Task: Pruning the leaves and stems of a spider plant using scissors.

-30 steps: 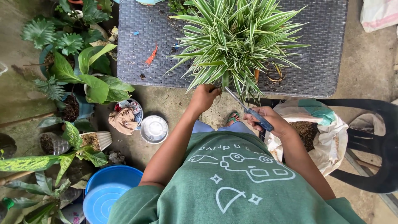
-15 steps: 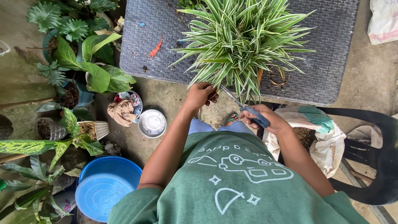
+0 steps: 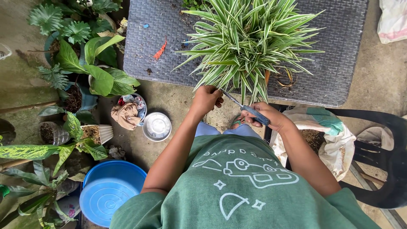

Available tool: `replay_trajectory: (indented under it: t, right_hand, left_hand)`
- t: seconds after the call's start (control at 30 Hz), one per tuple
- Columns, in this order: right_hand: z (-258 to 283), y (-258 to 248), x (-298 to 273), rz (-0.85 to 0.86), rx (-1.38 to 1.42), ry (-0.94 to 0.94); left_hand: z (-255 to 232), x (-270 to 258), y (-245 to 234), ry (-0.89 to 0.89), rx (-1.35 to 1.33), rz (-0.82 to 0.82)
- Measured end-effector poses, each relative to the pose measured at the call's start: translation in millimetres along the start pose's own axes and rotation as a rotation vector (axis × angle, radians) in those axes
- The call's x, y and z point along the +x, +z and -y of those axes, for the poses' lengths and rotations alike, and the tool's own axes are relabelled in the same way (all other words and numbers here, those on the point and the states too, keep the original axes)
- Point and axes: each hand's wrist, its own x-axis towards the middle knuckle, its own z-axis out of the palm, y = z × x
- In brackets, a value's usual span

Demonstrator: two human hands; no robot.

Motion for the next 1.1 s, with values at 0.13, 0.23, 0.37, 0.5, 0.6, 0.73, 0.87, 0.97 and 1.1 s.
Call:
replay_trajectory:
  t: [0.13,0.23,0.37,0.5,0.6,0.73,0.87,0.97,1.1]
  right_hand:
    - [10,5,1,0.021,-0.023,0.015]
    - [16,10,3,-0.063,-0.145,0.031]
    - [24,16,-7,-0.106,-0.292,0.099]
    - [30,7,-38,-0.136,-0.403,0.095]
    - [31,-11,-75,-0.247,-0.463,0.067]
    - [32,-28,-126,-0.437,-0.461,0.115]
    - [6,-61,-157,-0.595,-0.286,-0.093]
    - [-3,-71,-172,-0.697,-0.242,-0.127]
    - [-15,-78,-176,-0.735,-0.073,-0.217]
  left_hand:
    - [18,7,0,0.096,-0.067,0.01]
    - [18,1,0,0.09,0.084,-0.049]
    - [33,1,-2,0.088,0.081,-0.058]
    - [44,3,6,0.037,0.346,0.084]
    - [59,23,53,0.138,0.405,0.314]
    - [75,65,157,0.432,0.538,0.415]
    - [63,115,250,0.294,0.466,0.259]
    - [49,150,283,0.401,0.43,-0.019]
    - [45,182,299,0.395,0.26,-0.231]
